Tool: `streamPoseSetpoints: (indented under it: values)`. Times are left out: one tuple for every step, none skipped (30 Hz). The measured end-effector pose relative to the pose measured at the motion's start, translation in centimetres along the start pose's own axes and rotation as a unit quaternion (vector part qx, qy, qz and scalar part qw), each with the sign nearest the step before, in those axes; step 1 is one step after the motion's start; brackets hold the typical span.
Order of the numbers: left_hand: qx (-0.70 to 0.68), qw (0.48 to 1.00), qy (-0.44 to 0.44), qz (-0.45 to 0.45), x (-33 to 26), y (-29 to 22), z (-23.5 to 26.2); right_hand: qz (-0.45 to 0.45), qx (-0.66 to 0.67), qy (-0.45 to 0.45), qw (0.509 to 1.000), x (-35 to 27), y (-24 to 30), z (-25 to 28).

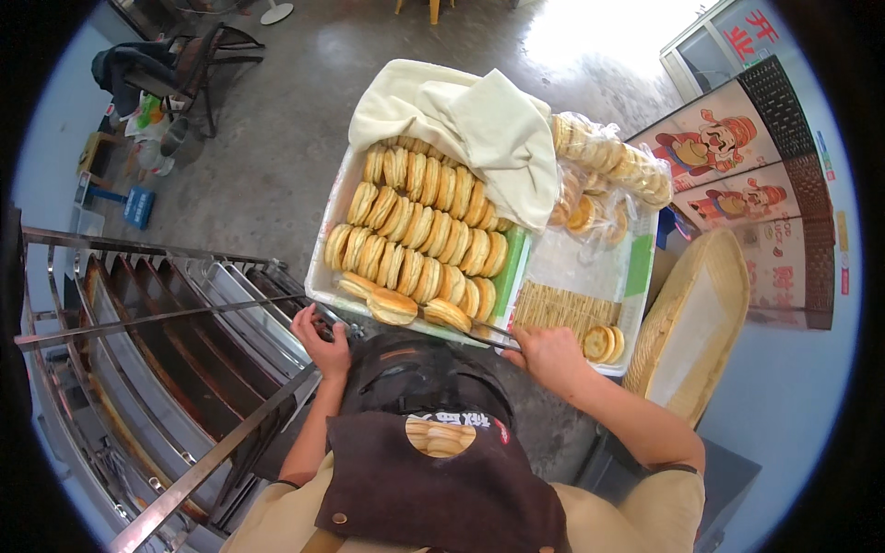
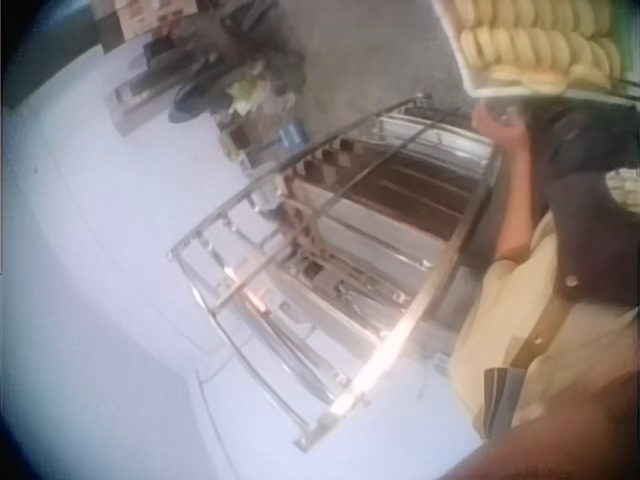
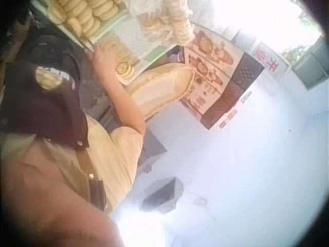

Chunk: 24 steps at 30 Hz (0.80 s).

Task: The person arranges round buns in a white tray using tongs, then covers the tray with a white cloth. The person also handles plastic-wrapped buns and places them in the tray. The task occurs in a small shop with a staircase and a desk visible in the background.

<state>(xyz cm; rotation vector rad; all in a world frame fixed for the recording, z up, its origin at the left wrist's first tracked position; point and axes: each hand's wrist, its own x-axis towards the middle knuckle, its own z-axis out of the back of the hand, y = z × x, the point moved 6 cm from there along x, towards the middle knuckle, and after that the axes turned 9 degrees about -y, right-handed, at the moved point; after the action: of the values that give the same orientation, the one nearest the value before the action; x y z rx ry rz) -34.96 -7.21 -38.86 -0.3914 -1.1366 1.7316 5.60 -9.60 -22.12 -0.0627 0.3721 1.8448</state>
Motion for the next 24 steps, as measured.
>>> streamPoseSetpoints:
  values:
    - [0.007, 1.0, -0.007, -0.009, 0.2, -0.4, 0.2, -0.005, 0.0, 0.006, 1.0, 0.2, -0.5, -0.3]
    - [0.014, 1.0, -0.013, -0.019, 0.3, -0.7, 0.3, -0.011, 0.0, 0.012, 1.0, 0.5, -1.0, -0.3]
    - [0.026, 0.999, -0.016, -0.037, 0.4, -0.9, 0.3, -0.023, 0.0, 0.045, 0.999, 0.9, -1.7, -0.4]
    - [0.037, 0.998, -0.019, -0.057, 0.6, -1.0, 0.2, -0.035, 0.0, 0.076, 0.996, 1.6, -2.3, 0.0]
    - [0.048, 0.996, -0.022, -0.077, 0.8, -1.3, 0.1, -0.047, 0.0, 0.107, 0.993, 2.1, -3.0, 0.3]
    - [0.052, 0.994, -0.025, -0.097, 1.1, -1.7, 0.0, -0.044, 0.018, 0.118, 0.992, 2.3, -3.6, 0.4]
    - [0.055, 0.991, -0.026, -0.116, 1.5, -2.3, -0.2, -0.042, 0.035, 0.128, 0.99, 2.4, -4.3, 0.4]
    - [0.058, 0.989, -0.028, -0.136, 1.9, -2.9, -0.4, -0.04, 0.052, 0.139, 0.988, 2.4, -4.8, 0.4]
    - [0.049, 0.99, -0.024, -0.127, 2.2, -3.2, -0.8, -0.05, 0.036, 0.176, 0.983, 2.4, -5.2, 0.1]
    - [0.049, 0.99, -0.024, -0.13, 2.7, -3.5, -1.0, -0.048, 0.036, 0.176, 0.983, 2.3, -5.2, 0.0]
    - [0.049, 0.99, -0.024, -0.132, 3.1, -3.8, -1.3, -0.045, 0.036, 0.175, 0.983, 2.2, -5.3, 0.0]
    - [0.049, 0.989, -0.025, -0.135, 3.6, -4.0, -1.6, -0.043, 0.036, 0.175, 0.983, 2.1, -5.3, 0.0]
    - [0.051, 0.99, -0.024, -0.131, 4.0, -4.1, -1.7, -0.063, 0.047, 0.176, 0.981, 2.1, -5.3, 0.7]
    - [0.051, 0.989, -0.025, -0.134, 4.3, -4.0, -1.8, -0.083, 0.059, 0.177, 0.979, 1.9, -5.3, 2.1]
    - [0.052, 0.989, -0.027, -0.137, 4.6, -3.9, -1.9, -0.103, 0.07, 0.179, 0.976, 1.9, -5.5, 3.1]
    - [0.052, 0.988, -0.03, -0.14, 5.0, -3.9, -2.0, -0.125, 0.1, 0.175, 0.971, 1.9, -6.2, 3.6]
    - [0.053, 0.989, -0.029, -0.137, 5.3, -3.9, -2.1, -0.147, 0.13, 0.171, 0.966, 1.9, -7.3, 4.1]
    - [0.055, 0.989, -0.029, -0.134, 5.7, -3.8, -2.3, -0.168, 0.16, 0.168, 0.958, 2.1, -7.9, 4.4]
    - [0.056, 0.989, -0.025, -0.134, 6.1, -3.9, -2.7, -0.197, 0.211, 0.141, 0.947, 2.5, -8.5, 4.4]
    - [0.063, 0.989, -0.027, -0.131, 6.5, -3.8, -3.1, -0.218, 0.215, 0.138, 0.942, 3.1, -8.8, 3.9]
    - [0.071, 0.989, -0.029, -0.129, 6.8, -3.8, -3.4, -0.24, 0.22, 0.134, 0.936, 4.1, -9.0, 3.0]
    - [0.08, 0.988, -0.032, -0.125, 7.0, -3.5, -3.8, -0.259, 0.224, 0.133, 0.93, 5.3, -9.2, 2.0]
    - [0.081, 0.989, -0.035, -0.12, 7.3, -2.9, -4.1, -0.269, 0.22, 0.143, 0.927, 6.6, -9.2, 1.2]
    - [0.081, 0.989, -0.038, -0.115, 7.5, -2.4, -4.6, -0.267, 0.204, 0.15, 0.93, 7.6, -9.1, 0.5]
